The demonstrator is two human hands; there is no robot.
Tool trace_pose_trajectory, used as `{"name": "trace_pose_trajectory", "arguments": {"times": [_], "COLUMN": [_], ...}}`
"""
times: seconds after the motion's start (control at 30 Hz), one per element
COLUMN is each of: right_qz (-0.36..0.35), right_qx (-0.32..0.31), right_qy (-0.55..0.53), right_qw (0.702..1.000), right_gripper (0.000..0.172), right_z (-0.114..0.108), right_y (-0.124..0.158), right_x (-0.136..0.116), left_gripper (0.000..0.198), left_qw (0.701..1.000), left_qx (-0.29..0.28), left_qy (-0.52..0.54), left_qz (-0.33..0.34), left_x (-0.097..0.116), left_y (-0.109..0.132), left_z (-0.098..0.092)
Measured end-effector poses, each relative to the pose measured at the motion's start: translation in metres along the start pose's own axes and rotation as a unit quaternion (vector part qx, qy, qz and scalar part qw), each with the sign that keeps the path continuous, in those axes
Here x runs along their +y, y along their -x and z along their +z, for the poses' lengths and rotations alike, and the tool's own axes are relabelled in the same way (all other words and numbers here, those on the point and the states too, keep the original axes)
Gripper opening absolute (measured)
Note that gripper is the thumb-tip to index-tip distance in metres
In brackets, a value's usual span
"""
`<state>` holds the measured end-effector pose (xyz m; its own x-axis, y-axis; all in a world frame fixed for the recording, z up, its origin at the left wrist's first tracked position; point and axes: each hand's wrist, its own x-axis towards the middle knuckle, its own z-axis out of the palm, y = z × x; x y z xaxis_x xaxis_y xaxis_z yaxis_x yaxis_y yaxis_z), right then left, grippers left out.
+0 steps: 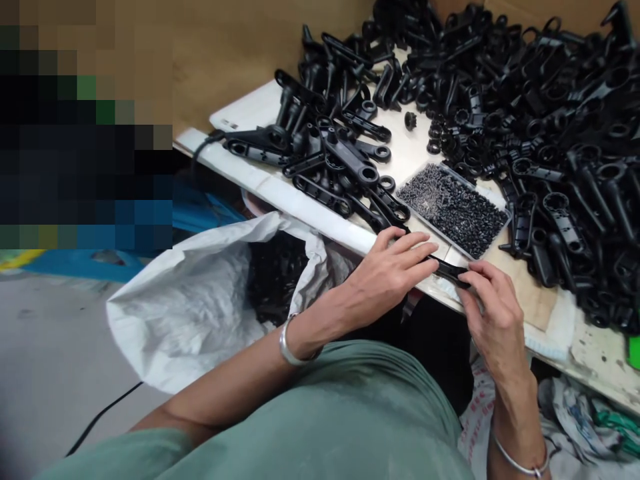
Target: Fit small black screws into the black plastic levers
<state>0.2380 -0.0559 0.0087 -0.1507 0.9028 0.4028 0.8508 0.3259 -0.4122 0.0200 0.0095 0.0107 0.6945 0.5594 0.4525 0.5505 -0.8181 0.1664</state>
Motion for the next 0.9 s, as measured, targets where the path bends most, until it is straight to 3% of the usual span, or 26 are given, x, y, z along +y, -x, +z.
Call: {"name": "trace_pose_trajectory", "arguments": {"times": [0.1,0.23,0.47,0.9], "right_qz": [0.018,0.045,0.009,0.003], "right_qx": [-0.026,0.011,0.005,-0.032], "right_qy": [-0.017,-0.013,0.010,0.008], "right_qw": [0.999,0.999,1.000,0.999], "right_gripper": [0.020,0.023,0.038,0.030], "right_z": [-0.010,-0.018,-0.011,-0.012], "right_y": [0.006,0.016,0.012,0.005], "right_x": [0.002,0.007,0.001,0.004], "left_gripper": [0.026,0.031,0.029,0.024], "left_qw": [1.000,0.999,0.999,0.996], "left_qx": [-0.012,0.006,0.027,0.037], "left_qy": [0.000,-0.015,-0.003,0.075], "left_qz": [0.008,0.030,0.041,0.035], "left_x": [0.003,0.002,0.003,0.000], "left_y": [-0.002,0.003,0.009,0.009], "left_z": [0.005,0.007,0.009,0.012]}}
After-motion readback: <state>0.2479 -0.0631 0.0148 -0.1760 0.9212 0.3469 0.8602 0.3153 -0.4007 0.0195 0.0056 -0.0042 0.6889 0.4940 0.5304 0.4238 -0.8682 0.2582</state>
